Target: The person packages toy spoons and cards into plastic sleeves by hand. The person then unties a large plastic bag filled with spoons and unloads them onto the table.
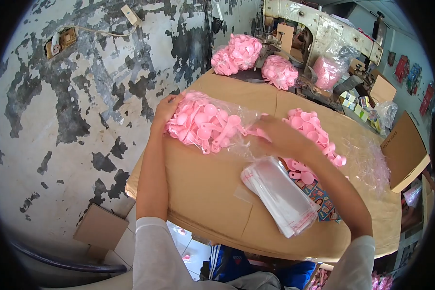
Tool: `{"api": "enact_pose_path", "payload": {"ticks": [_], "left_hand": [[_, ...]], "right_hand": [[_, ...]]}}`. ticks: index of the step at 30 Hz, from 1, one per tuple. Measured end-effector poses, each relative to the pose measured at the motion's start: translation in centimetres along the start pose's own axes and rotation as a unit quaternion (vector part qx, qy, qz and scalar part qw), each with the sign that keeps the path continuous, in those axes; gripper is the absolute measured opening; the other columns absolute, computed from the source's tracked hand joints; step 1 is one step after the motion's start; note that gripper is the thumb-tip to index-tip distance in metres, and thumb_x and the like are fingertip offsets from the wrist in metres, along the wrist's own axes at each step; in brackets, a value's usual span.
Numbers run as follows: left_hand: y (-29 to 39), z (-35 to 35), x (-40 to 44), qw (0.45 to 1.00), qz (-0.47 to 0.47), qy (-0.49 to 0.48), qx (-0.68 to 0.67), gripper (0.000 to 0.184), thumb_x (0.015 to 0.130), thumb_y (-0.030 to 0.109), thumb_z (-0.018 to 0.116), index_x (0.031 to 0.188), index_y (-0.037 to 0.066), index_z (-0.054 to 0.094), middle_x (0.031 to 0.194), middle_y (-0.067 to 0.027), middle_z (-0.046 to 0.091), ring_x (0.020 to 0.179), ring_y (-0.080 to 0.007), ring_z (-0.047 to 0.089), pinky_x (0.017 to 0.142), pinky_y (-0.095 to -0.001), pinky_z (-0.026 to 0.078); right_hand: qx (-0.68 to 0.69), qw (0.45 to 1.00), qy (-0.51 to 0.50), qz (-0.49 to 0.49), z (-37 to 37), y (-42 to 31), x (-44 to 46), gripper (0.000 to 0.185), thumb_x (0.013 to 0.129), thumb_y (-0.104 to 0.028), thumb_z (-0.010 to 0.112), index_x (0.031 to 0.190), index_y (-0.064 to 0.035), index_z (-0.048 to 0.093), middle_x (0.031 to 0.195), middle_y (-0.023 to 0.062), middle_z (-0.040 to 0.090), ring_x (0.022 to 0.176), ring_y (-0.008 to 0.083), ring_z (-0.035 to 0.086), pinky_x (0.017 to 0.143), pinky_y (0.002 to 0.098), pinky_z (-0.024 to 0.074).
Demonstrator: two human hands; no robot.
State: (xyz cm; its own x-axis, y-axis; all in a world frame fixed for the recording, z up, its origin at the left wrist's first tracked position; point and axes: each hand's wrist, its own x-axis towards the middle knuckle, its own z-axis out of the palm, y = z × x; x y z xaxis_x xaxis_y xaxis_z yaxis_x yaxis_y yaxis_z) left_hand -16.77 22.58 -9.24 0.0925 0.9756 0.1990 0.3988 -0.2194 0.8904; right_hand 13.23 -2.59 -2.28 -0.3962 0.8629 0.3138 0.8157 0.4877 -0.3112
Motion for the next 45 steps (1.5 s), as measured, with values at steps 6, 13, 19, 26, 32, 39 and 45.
{"api": "enact_pose_path", "payload": {"ticks": [6, 13, 19, 26, 32, 39, 45], "left_hand": [[-0.5, -0.4, 0.7, 0.997, 0.068, 0.035, 0.019, 0.05, 0.087, 0.052, 0.065, 0.092, 0.003, 0.073, 0.075, -0.0095, 0.068, 0.071, -0.0163, 0.061, 0.071, -0.0315, 0.048], [-2.0, -0.4, 1.5, 0.997, 0.07, 0.02, -0.013, 0.04, 0.09, 0.041, 0.066, 0.089, 0.001, 0.073, 0.072, -0.0066, 0.067, 0.067, -0.0133, 0.057, 0.067, -0.0299, 0.047], [-1.0, -0.5, 0.7, 0.998, 0.049, 0.011, -0.048, 0.039, 0.092, 0.039, 0.067, 0.082, 0.001, 0.07, 0.068, -0.002, 0.063, 0.062, -0.0098, 0.052, 0.061, -0.0279, 0.043], [-2.6, 0.1, 2.1, 0.991, 0.01, -0.031, -0.133, 0.036, 0.093, 0.037, 0.066, 0.077, 0.005, 0.065, 0.065, 0.0002, 0.058, 0.057, -0.0089, 0.049, 0.054, -0.027, 0.042], [-2.4, -0.7, 1.8, 0.998, 0.006, -0.028, -0.054, 0.032, 0.095, 0.033, 0.062, 0.087, 0.002, 0.066, 0.078, -0.0035, 0.065, 0.062, -0.0094, 0.056, 0.059, -0.0269, 0.047], [-0.5, -1.0, 0.4, 0.999, 0.005, 0.027, 0.019, 0.038, 0.094, 0.034, 0.059, 0.08, 0.0, 0.066, 0.071, -0.0036, 0.062, 0.058, -0.0127, 0.053, 0.057, -0.0321, 0.045], [-4.0, -0.8, 3.2, 0.998, 0.032, 0.037, 0.038, 0.048, 0.091, 0.042, 0.058, 0.076, -0.003, 0.066, 0.069, -0.0147, 0.066, 0.064, -0.0214, 0.059, 0.065, -0.0379, 0.046]], "right_hand": [[-0.142, 0.982, -0.121, -0.014, 8.2, 6.7, 5.6, 0.05, 0.083, -0.019, 0.068, 0.126, 0.001, 0.053, 0.122, 0.0236, 0.057, 0.111, 0.0393, 0.057, 0.095, 0.0437, 0.0466], [0.016, 0.999, -0.022, 0.04, 3.2, 2.7, 3.6, 0.031, 0.093, -0.015, 0.059, 0.119, 0.0005, 0.056, 0.111, 0.0224, 0.063, 0.097, 0.0385, 0.063, 0.085, 0.0438, 0.0488], [-0.082, 0.992, 0.013, 0.098, -4.9, -2.2, -5.0, 0.027, 0.093, -0.015, 0.059, 0.117, -0.0029, 0.06, 0.113, 0.0166, 0.063, 0.103, 0.032, 0.063, 0.088, 0.0408, 0.0488], [-0.107, 0.99, -0.031, 0.088, -5.6, -3.1, -7.2, 0.037, 0.09, -0.013, 0.062, 0.125, -0.0013, 0.057, 0.118, 0.0176, 0.062, 0.119, 0.0322, 0.055, 0.104, 0.0403, 0.0427], [-0.034, 0.976, -0.206, 0.069, 2.7, -1.6, 3.6, 0.036, 0.083, -0.013, 0.063, 0.116, 0.0004, 0.063, 0.117, 0.0205, 0.062, 0.115, 0.0363, 0.056, 0.096, 0.0444, 0.0445], [-0.032, 0.993, -0.105, 0.049, 5.3, 1.1, 3.2, 0.032, 0.086, -0.008, 0.058, 0.117, -0.0006, 0.06, 0.11, 0.0212, 0.063, 0.103, 0.0372, 0.061, 0.09, 0.0445, 0.0477], [0.114, 0.99, 0.01, 0.086, -0.6, 0.8, -2.3, 0.027, 0.09, -0.004, 0.056, 0.116, -0.0026, 0.06, 0.096, 0.0149, 0.063, 0.087, 0.0261, 0.064, 0.074, 0.0384, 0.0498]]}}
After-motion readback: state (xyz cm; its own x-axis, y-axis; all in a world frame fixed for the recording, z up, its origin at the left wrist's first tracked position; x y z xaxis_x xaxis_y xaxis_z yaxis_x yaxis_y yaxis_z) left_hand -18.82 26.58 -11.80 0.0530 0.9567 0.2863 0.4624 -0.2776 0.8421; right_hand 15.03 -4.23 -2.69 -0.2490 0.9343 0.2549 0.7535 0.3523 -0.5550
